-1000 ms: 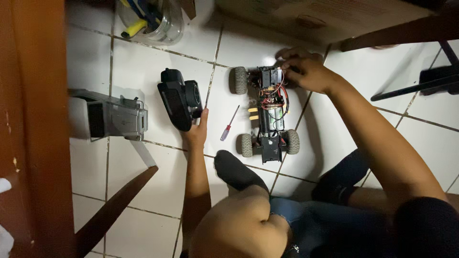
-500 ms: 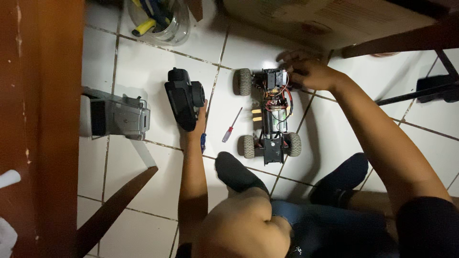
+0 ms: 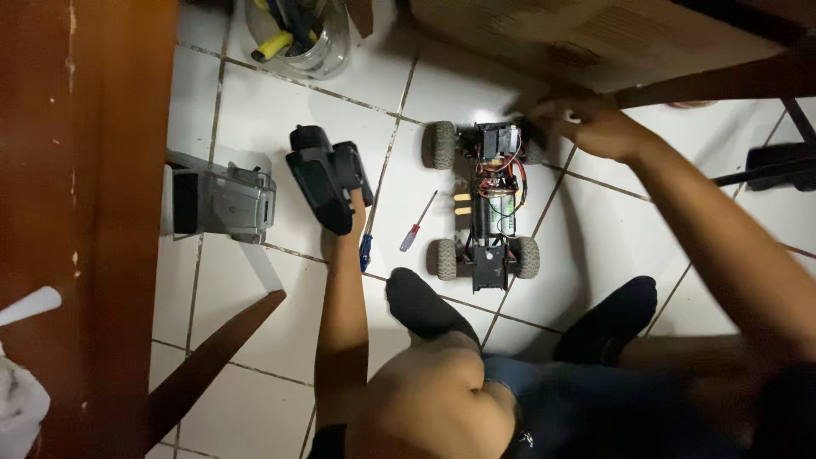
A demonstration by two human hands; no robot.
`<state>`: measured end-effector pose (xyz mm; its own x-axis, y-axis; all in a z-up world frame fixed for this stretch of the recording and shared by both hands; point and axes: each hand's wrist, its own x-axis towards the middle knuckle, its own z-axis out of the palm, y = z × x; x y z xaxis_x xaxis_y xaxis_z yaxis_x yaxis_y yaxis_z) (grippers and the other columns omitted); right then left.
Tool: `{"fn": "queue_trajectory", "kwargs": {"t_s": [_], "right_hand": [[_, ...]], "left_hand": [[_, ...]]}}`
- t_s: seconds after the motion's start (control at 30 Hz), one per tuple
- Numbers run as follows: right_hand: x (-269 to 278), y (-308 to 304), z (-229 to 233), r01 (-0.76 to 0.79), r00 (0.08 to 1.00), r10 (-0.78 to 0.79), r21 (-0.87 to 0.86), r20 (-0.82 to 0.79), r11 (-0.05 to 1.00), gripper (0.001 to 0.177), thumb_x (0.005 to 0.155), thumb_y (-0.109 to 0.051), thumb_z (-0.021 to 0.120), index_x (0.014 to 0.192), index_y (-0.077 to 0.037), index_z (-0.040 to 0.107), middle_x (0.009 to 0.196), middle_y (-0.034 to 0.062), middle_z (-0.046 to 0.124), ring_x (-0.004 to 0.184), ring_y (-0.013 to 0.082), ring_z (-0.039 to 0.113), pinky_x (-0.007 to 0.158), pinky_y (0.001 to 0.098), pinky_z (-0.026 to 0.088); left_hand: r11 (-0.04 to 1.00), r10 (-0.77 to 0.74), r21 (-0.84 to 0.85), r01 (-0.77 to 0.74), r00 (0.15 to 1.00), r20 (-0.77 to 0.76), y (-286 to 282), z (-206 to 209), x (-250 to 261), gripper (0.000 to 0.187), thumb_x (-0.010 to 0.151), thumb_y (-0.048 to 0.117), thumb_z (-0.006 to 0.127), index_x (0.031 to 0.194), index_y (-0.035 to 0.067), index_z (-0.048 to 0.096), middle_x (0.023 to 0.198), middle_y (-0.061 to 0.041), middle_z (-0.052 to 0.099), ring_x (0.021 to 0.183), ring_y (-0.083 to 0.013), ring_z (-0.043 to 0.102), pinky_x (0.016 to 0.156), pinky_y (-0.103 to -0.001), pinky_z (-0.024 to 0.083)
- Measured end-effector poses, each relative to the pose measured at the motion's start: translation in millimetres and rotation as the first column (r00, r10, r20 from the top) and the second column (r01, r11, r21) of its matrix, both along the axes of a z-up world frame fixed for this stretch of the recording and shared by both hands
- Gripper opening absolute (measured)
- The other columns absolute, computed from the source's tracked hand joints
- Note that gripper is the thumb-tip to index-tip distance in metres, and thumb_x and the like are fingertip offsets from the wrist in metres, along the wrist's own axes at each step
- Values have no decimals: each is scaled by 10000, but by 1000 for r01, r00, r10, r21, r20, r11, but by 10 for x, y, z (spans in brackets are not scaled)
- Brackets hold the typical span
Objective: The person sits on the floor and adjusts the internal wiring and components of a remote-controlled car. They then pick up the remote control, test the car's response, and continue to manipulate the electronics before driving the car briefly across the floor.
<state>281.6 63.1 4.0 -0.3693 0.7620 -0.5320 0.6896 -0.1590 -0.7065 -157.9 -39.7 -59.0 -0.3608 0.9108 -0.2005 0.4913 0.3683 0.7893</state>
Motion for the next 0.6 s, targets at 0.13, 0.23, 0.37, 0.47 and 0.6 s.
{"fn": "queue_trajectory", "kwargs": {"t_s": [0.13,0.23,0.37,0.47,0.6], "right_hand": [[68,-153,637,-97,985,94,10,145,995,423,972,-346,601,1343,-146,646,1367,105,648,1208,286,614,977,421,505],[50,-224,1073,-58,982,62,-31,176,998,422,969,-350,608,1344,-161,646,1271,103,697,1167,264,660,966,417,518],[-174,-538,1504,77,965,-102,110,240,991,391,973,-282,644,1329,-125,680,1269,117,701,887,319,676,805,445,553],[-504,-1191,1741,-26,977,-47,335,208,942,375,898,-210,701,1230,-39,673,1223,175,692,984,319,692,875,426,573],[-849,-1845,1743,-406,908,384,117,169,906,461,850,-309,712,1250,-82,675,1204,143,704,992,360,672,881,469,506]], "left_hand": [[999,31,-33,-30,998,46,-113,82,53,392,992,381,656,1184,52,746,1160,-101,750,1027,-245,702,875,-380,537],[997,65,-34,-62,991,117,-266,145,178,380,1001,369,645,1180,51,751,1156,-98,752,1023,-239,701,875,-375,534],[992,80,72,-107,950,302,-480,222,383,284,1017,278,644,1104,27,744,1018,-73,762,913,-179,711,811,-328,551],[985,26,140,-105,881,473,-586,309,438,210,1029,211,638,990,11,688,903,-32,668,799,-118,608,711,-278,479],[995,-31,98,-11,908,417,-682,489,418,303,1027,185,650,770,29,610,749,7,582,680,-93,538,634,-260,439]]}}
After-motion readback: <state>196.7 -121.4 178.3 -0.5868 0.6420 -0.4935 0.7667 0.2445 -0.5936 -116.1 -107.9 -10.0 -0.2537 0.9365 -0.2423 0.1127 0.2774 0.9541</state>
